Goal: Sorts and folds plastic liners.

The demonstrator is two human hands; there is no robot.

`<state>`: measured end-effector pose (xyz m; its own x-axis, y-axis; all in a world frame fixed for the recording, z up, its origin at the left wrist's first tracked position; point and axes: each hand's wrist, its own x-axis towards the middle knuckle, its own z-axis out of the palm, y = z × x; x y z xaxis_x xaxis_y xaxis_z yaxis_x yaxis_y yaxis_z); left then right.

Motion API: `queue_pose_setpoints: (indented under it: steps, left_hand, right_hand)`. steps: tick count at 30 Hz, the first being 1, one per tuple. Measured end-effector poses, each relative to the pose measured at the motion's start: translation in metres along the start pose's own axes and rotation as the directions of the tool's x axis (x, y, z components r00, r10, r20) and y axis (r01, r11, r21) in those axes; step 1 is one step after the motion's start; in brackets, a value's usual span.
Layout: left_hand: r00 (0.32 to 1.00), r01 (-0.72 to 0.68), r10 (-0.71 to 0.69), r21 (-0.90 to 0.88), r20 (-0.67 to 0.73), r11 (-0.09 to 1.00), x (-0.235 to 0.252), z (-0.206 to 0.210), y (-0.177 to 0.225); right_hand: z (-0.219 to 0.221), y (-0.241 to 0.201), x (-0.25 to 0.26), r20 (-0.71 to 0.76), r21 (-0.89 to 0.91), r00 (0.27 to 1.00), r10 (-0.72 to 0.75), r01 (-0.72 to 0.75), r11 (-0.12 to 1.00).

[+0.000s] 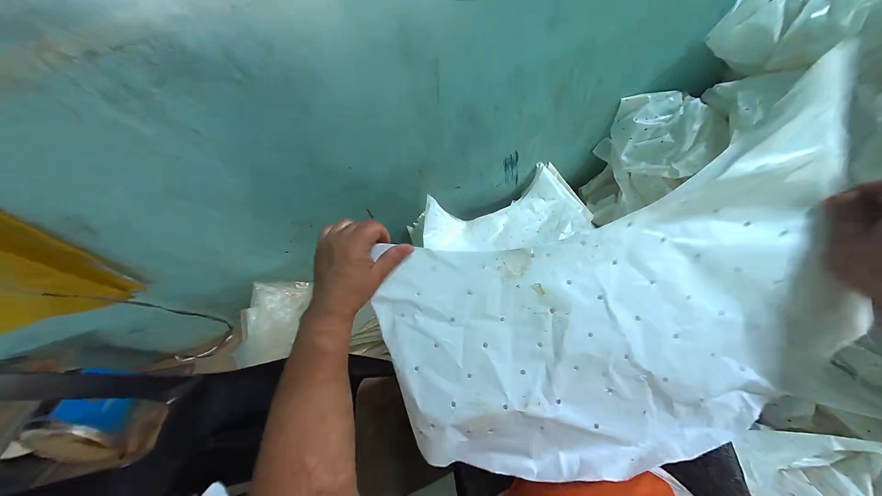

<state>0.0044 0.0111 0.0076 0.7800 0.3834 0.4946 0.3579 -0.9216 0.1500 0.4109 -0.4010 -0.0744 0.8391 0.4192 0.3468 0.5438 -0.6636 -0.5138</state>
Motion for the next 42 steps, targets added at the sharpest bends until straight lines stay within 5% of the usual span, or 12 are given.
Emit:
queue_pose_setpoints:
  steps: [2,8,14,17,23,27,30,32,34,36,42]
  left_hand:
    - [0.981,0.134,-0.145,0.088,0.131,0.987,-0.014,0.019,0.003]
    - [0.840,0.478,-0.440,-0.052,0.317,0.877,-0.149,0.108,0.098]
    - [0.585,0.726,-0.787,-0.559,0.197,0.400,-0.219,0.115,0.110]
    - [0.579,0.668,-0.750,-0.713,0.319,0.213,-0.201,0.091,0.095]
    - [0.728,0.602,-0.618,-0.707,0.295,0.371,-0.088,0.107,0.054]
    - [0.650,0.648,-0.703,-0.694,0.289,0.313,0.011,0.153,0.021]
    - [0.602,0.663,-0.754,-0.690,0.262,0.289,0.059,0.206,-0.010]
    - [0.581,0.702,-0.770,-0.641,0.262,0.312,0.077,0.239,-0.028]
    - [0.562,0.752,-0.779,-0.564,0.277,0.342,0.083,0.272,-0.045]
    - [0.547,0.797,-0.774,-0.481,0.320,0.364,0.077,0.298,-0.063]
    - [0.543,0.840,-0.772,-0.226,0.330,0.494,0.064,0.332,-0.097]
  right_hand:
    - [0.024,-0.037,-0.024,0.109,0.019,0.982,0.154,-0.157,0.987]
    - [0.078,-0.007,-0.054,0.319,0.015,0.926,0.202,-0.218,0.976]
    - [0.057,0.030,-0.067,0.604,0.178,0.711,0.360,-0.561,0.808]
    - [0.049,0.036,-0.058,0.540,0.276,0.765,0.352,-0.556,0.784]
    - [0.061,-0.012,0.015,0.279,0.366,0.900,0.336,-0.423,0.829]
    - [0.070,-0.052,0.053,0.189,0.381,0.944,0.270,-0.324,0.866]
    - [0.101,-0.059,0.032,0.226,0.377,0.953,0.201,-0.276,0.884]
    - [0.131,-0.044,0.010,0.419,0.278,0.896,0.147,-0.280,0.919]
    - [0.139,-0.043,0.005,0.719,0.129,0.683,0.124,-0.307,0.943]
    - [0.144,-0.046,0.006,0.836,0.128,0.547,0.045,-0.274,0.953]
    - [0.154,-0.043,0.021,0.879,0.069,0.476,0.035,-0.198,0.978]
